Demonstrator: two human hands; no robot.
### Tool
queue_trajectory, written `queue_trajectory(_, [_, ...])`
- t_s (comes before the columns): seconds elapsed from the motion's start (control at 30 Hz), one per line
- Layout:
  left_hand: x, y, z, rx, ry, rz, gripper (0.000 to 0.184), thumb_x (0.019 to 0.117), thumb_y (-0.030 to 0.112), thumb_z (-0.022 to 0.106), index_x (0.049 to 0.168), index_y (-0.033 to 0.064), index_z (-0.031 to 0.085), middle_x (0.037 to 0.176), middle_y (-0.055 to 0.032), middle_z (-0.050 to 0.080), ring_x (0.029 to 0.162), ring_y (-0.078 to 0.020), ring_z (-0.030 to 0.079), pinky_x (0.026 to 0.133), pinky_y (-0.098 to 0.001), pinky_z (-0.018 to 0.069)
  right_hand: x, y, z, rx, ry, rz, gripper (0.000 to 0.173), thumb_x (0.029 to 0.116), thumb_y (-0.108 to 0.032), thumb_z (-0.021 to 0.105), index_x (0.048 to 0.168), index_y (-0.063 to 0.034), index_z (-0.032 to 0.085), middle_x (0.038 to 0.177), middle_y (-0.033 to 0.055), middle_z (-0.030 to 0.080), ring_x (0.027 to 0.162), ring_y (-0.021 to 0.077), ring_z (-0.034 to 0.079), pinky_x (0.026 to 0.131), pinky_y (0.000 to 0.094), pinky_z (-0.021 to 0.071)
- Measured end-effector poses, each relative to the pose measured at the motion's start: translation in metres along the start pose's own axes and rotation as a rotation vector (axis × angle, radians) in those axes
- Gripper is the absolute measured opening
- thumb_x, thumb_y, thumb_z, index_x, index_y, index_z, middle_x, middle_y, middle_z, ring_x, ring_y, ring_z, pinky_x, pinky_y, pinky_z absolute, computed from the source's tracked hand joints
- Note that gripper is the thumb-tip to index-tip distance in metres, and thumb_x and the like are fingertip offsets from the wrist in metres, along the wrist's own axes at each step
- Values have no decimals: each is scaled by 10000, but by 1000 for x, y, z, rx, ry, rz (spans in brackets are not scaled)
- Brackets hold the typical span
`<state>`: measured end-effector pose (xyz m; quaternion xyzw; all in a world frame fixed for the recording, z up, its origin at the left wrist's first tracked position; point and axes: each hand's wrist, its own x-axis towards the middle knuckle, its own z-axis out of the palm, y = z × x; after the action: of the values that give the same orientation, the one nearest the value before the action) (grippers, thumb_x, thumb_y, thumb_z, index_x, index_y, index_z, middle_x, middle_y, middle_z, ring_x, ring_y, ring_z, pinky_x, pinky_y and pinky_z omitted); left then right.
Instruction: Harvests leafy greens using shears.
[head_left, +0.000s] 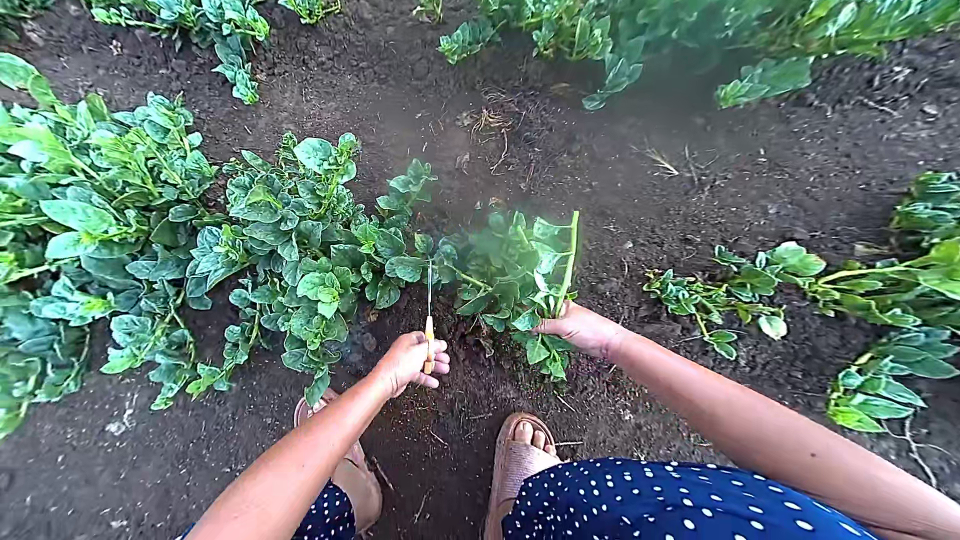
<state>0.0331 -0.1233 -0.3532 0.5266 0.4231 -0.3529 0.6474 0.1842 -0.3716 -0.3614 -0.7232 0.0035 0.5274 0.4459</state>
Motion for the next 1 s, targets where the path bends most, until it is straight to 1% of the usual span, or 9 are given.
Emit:
queue_trajectory(0.1, [-10, -2, -3, -10, -13, -54, 302, 1125, 231, 410, 1298, 15, 532, 1006, -105, 696, 831, -172, 708, 703, -326, 575, 3, 1, -2, 30, 9, -12, 228, 933, 41, 635, 1136, -48, 581, 928, -21, 663, 833, 31, 653, 804, 233, 563])
queue_trajectory(0.23, [-9, 10, -11, 5, -29, -55, 303, 1123, 246, 410, 1287, 25, 539, 991, -95, 701, 812, -164, 709, 694, -315, 573, 5, 3, -3, 63, -14, -32, 200, 926, 66, 629, 1071, -69, 601, 874, -45, 678, 790, 27, 658, 780, 224, 569])
queue_trajectory(0.3, [-6, 15, -12, -6, -41, -61, 299, 1125, 253, 400, 1258, 28, 546, 982, -93, 701, 807, -166, 710, 695, -316, 575, 4, 2, -2, 80, -9, -32, 183, 931, 68, 620, 1031, -85, 605, 837, -61, 682, 756, 19, 657, 759, 214, 569])
queue_trajectory(0.5, [-6, 17, -15, -9, -65, -58, 272, 1123, 241, 390, 1208, 39, 552, 974, -84, 705, 805, -156, 714, 689, -306, 575, 3, -5, -1, 119, 24, -45, 182, 928, 73, 612, 985, -99, 614, 797, -69, 688, 726, 15, 660, 737, 208, 571])
queue_trajectory(0.63, [-7, 20, -18, -6, -77, -53, 253, 1123, 234, 387, 1165, 46, 550, 944, -72, 703, 791, -147, 711, 685, -298, 573, 0, -6, -1, 132, 35, -60, 200, 918, 88, 609, 971, -104, 617, 786, -77, 694, 715, 9, 663, 722, 196, 571])
queue_trajectory(0.7, [-7, 21, -19, 11, -89, -58, 263, 1124, 239, 383, 1175, 46, 554, 927, -64, 699, 783, -142, 705, 688, -298, 570, 0, -6, 0, 135, 39, -63, 195, 912, 88, 603, 975, -96, 616, 786, -67, 695, 707, 18, 665, 707, 204, 577])
queue_trajectory(0.8, [-2, 25, -21, 53, -117, -47, 308, 1127, 265, 374, 1223, 39, 559, 937, -65, 688, 783, -139, 688, 704, -304, 558, 0, -3, 0, 100, 27, -78, 203, 891, 87, 609, 994, -88, 616, 797, -59, 701, 710, 21, 671, 701, 209, 583])
queue_trajectory(0.9, [6, 35, -18, 74, -109, -24, 331, 1128, 283, 371, 1227, 33, 564, 947, -64, 676, 787, -134, 675, 720, -308, 551, -1, -2, 4, 63, 9, -88, 209, 891, 72, 618, 1033, -82, 610, 824, -61, 703, 744, 16, 676, 735, 204, 581])
queue_trajectory(1.0, [7, 35, -10, 67, -84, -5, 317, 1121, 266, 417, 1253, 22, 570, 966, -74, 681, 786, -131, 676, 714, -304, 552, -3, -6, 6, 72, 29, -82, 207, 898, 83, 605, 1033, -74, 612, 819, -57, 703, 734, 11, 673, 724, 195, 579])
